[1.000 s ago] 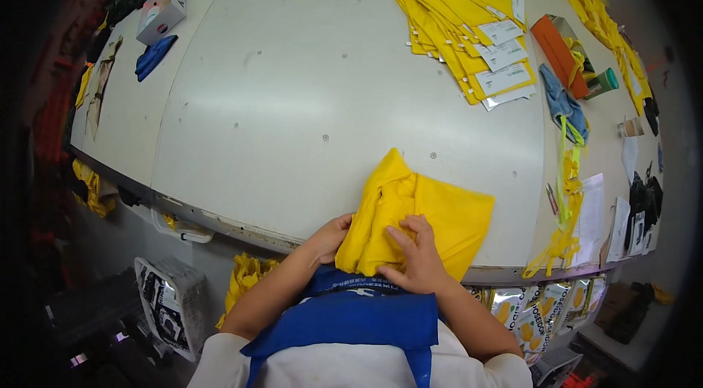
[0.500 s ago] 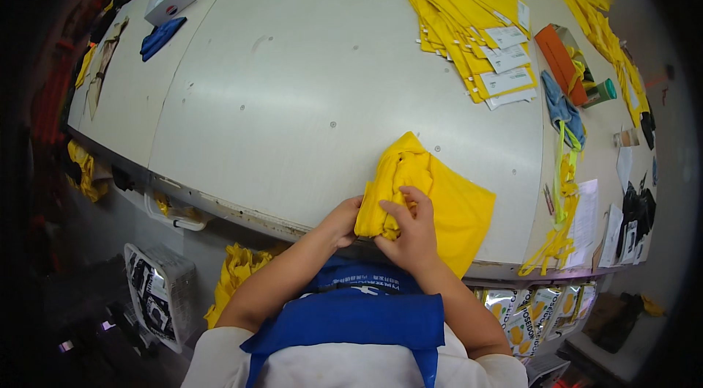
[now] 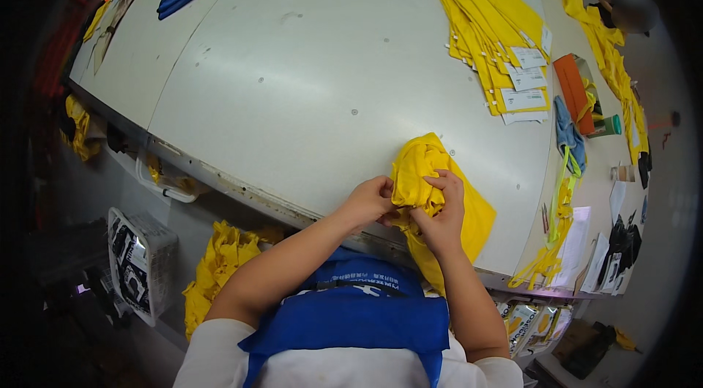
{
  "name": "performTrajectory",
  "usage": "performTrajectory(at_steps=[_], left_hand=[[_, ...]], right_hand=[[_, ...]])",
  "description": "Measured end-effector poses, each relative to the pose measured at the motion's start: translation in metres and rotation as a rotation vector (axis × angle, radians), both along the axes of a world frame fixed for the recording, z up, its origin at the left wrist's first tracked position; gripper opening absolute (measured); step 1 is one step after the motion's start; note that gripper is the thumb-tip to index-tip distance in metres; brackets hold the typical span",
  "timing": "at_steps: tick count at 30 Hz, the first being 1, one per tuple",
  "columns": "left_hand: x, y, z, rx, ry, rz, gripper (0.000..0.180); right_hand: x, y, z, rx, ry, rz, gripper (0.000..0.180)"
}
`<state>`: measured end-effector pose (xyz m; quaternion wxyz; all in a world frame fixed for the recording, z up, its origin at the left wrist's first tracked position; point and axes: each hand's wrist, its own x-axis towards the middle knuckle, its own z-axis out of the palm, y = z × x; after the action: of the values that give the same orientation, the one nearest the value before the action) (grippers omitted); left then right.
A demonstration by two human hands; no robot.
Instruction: The person folds a yellow t-shirt on a white table, aligning the sleeves and edges, then folds it into a compact rectangle. The person repeats the process with another yellow t-shirt, smoothing and folding it neatly.
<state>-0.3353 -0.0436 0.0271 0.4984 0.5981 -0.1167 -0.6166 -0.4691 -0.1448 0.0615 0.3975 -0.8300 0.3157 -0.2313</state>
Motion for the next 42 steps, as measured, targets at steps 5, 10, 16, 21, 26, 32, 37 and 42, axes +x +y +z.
performTrajectory(at_steps=[5,10,16,21,26,32,37,42], left_hand=[[-0.004,0.002,-0.008,-0.058,-0.365,0.004,0.031],[-0.010,-0.003,-0.004,-0.035,-0.374,0.023,0.036],[-0.009,-0.001,-0.019,-0.052,-0.257,0.087,0.025],[0.007,0.014,-0.013,-0.233,-0.540,-0.144,0.013],[0.017,0.014,0.001,-0.135,-0.986,-0.350,0.015],[0.014,0.025,-0.029,-0.080,-0.642,-0.041,0.019],[0.002,0.037,-0.053,-0.087,-0.502,0.103,0.018],[0.001,0.035,-0.018,-0.148,-0.531,0.182,0.027]], right_hand=[[0.003,0.002,0.001,0.040,-0.004,-0.017,0.047],[0.004,0.001,-0.004,0.103,-0.044,-0.037,0.047],[0.000,-0.001,-0.005,0.173,-0.079,-0.072,0.045],[-0.001,-0.001,-0.009,0.059,-0.079,-0.041,0.044],[0.013,0.015,0.017,-0.252,0.138,0.087,0.047],[0.021,0.022,0.020,-0.568,0.359,0.286,0.046],[0.024,0.026,0.013,-0.650,0.513,0.423,0.034],[0.035,0.027,0.006,-0.624,0.669,0.572,0.026]])
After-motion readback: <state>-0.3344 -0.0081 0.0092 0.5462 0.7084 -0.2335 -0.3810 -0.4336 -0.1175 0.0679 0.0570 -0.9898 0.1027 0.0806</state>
